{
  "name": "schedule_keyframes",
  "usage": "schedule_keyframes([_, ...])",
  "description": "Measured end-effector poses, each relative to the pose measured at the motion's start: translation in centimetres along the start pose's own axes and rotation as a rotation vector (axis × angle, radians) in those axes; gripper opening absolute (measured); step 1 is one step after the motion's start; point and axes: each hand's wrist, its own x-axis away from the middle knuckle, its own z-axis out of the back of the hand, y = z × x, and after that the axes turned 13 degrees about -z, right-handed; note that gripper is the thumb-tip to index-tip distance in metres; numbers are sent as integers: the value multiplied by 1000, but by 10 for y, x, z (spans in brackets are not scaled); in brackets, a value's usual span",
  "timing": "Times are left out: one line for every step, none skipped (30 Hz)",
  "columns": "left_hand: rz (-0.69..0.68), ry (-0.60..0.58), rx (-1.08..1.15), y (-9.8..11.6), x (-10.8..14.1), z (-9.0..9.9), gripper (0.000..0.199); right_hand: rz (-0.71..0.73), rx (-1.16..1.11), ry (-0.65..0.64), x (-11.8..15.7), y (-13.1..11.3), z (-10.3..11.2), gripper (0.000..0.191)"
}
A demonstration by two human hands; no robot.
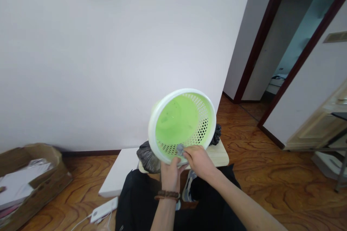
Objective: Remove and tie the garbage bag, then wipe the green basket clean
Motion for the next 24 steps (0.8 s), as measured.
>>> schedule_keyframes([12, -2, -12, -2, -1, 2, 49, 17, -16, -14, 1, -2, -3, 29])
schedule_keyframes([24, -5, -19, -2, -2, 3, 49, 27, -6, -11, 1, -1, -3, 29])
schedule_keyframes([31, -9, -19, -2, -3, 4, 50, 28, 26, 6, -1, 2, -1, 29])
schedule_keyframes([29, -12, -15, -1, -4, 5, 52, 19, 69, 34, -3, 7, 3, 28])
schedule_keyframes([18, -18, -7, 0, -4, 5, 54, 2, 113, 70, -5, 13, 8, 28])
schedule_keyframes([2, -22, 0, 2, -4, 5, 56, -18, 148, 108, -8, 19, 14, 28])
schedule_keyframes([-17, -23, 6, 4, -4, 4, 57, -35, 170, 139, -11, 24, 19, 29])
schedule_keyframes([-30, -25, 12, 6, -4, 2, 58, -46, 178, 160, -12, 27, 23, 29])
schedule_keyframes([-38, -27, 19, 7, -3, 1, 57, -48, 175, 165, -13, 27, 25, 29])
schedule_keyframes([-44, -26, 26, 8, -3, -1, 55, -39, 161, 154, -13, 25, 25, 29])
schedule_keyframes([-45, -24, 32, 9, -2, -1, 53, -20, 141, 129, -12, 21, 23, 29])
schedule_keyframes([-44, -20, 34, 10, -2, -2, 51, 5, 117, 98, -11, 15, 20, 29])
schedule_keyframes([-43, -17, 33, 10, -1, -2, 48, 32, 91, 67, -10, 9, 17, 29])
schedule_keyframes([-43, -14, 30, 10, -1, -1, 47, 59, 70, 39, -9, 3, 14, 29])
schedule_keyframes([-45, -12, 28, 11, -1, -1, 45, 85, 61, 18, -9, -1, 11, 28])
schedule_keyframes([-48, -9, 27, 11, -2, 0, 45, 106, 69, 6, -9, -3, 11, 27])
schedule_keyframes([-52, -7, 29, 11, -2, 0, 45, 123, 94, 5, -10, -3, 12, 26])
schedule_keyframes([-57, -6, 35, 12, -2, 0, 45, 132, 134, 17, -12, 0, 15, 25])
schedule_keyframes([-62, -7, 43, 12, -3, 0, 46, 134, 182, 40, -15, 5, 20, 24])
schedule_keyframes([-68, -9, 52, 11, -3, 0, 48, 127, 228, 73, -18, 12, 25, 23])
schedule_keyframes([-72, -10, 61, 11, -4, 0, 50, 112, 266, 111, -21, 19, 30, 23])
schedule_keyframes([-76, -7, 67, 10, -4, 0, 52, 94, 291, 145, -24, 26, 34, 23])
schedule_keyframes([-79, 1, 70, 9, -4, 0, 54, 77, 302, 169, -26, 32, 37, 24])
schedule_keyframes([-81, 12, 71, 8, -5, 1, 55, 64, 298, 180, -27, 35, 37, 24])
